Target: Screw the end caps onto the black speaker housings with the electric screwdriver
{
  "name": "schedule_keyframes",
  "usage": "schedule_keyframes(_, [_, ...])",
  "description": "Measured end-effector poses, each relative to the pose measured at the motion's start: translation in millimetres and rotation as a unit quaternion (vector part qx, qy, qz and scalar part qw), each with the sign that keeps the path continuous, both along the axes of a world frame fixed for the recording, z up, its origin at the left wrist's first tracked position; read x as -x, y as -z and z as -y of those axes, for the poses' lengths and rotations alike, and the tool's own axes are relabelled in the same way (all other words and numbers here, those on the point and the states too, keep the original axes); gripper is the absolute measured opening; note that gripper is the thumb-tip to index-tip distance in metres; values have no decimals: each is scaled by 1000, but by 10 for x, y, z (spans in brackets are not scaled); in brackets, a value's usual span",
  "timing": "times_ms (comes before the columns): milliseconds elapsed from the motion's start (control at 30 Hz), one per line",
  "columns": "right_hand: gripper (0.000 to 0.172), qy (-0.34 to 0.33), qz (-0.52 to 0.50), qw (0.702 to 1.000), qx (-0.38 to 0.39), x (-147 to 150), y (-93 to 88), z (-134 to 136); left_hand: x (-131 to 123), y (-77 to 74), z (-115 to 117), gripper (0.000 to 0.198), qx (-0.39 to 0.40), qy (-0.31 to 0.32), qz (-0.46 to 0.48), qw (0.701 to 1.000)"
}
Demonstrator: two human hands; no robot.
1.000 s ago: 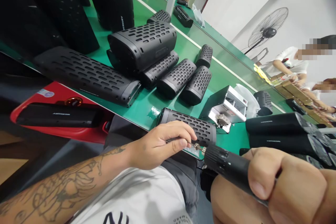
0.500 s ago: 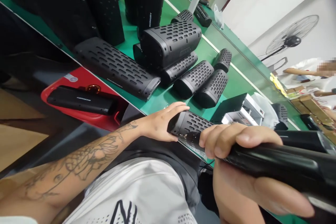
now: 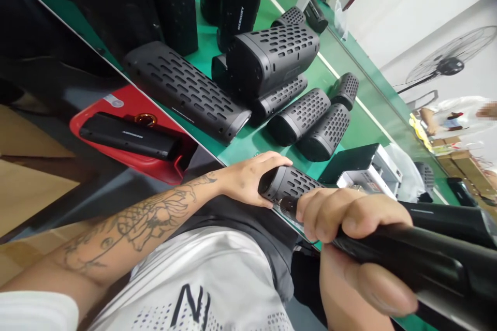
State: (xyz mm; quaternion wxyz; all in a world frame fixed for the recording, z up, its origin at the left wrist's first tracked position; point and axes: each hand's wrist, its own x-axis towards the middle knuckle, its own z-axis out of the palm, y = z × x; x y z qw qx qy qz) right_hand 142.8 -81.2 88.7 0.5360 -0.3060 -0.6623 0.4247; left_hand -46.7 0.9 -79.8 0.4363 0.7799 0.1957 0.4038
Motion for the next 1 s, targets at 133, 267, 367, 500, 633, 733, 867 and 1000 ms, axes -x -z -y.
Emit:
schedule_keyframes(133, [35, -23, -7, 999, -39, 6, 8, -17, -8, 2, -5, 110, -12, -6, 1, 1000])
schedule_keyframes(267, [37, -35, -2, 999, -32, -48, 33, -69, -19, 10, -7, 108, -12, -8, 7, 1000])
schedule_keyframes(367, [35, -38, -25, 999, -29, -31, 61, -104, -32, 28, -9, 109, -9, -9, 5, 1000])
schedule_keyframes(500, [38, -28, -65, 997, -36, 63, 115, -130, -45, 50, -12, 108, -11, -6, 10, 1000])
schedule_keyframes(633, [36, -64, -82, 994, -30, 45, 159, -142, -49, 52, -1, 109, -16, -9, 13, 1000])
schedule_keyframes(733, [33, -95, -79, 992, -17, -22, 175, -162, -45, 54, 14, 110, -11, -15, 15, 1000])
schedule_keyframes(867, [30, -106, -84, 990, -34, 57, 257, -219, -31, 16, -5, 112, -15, -18, -3, 1000])
schedule_keyframes(1000, [31, -75, -95, 990, -71, 141, 277, -195, -4, -140, 24, 116, -37, -18, -66, 997])
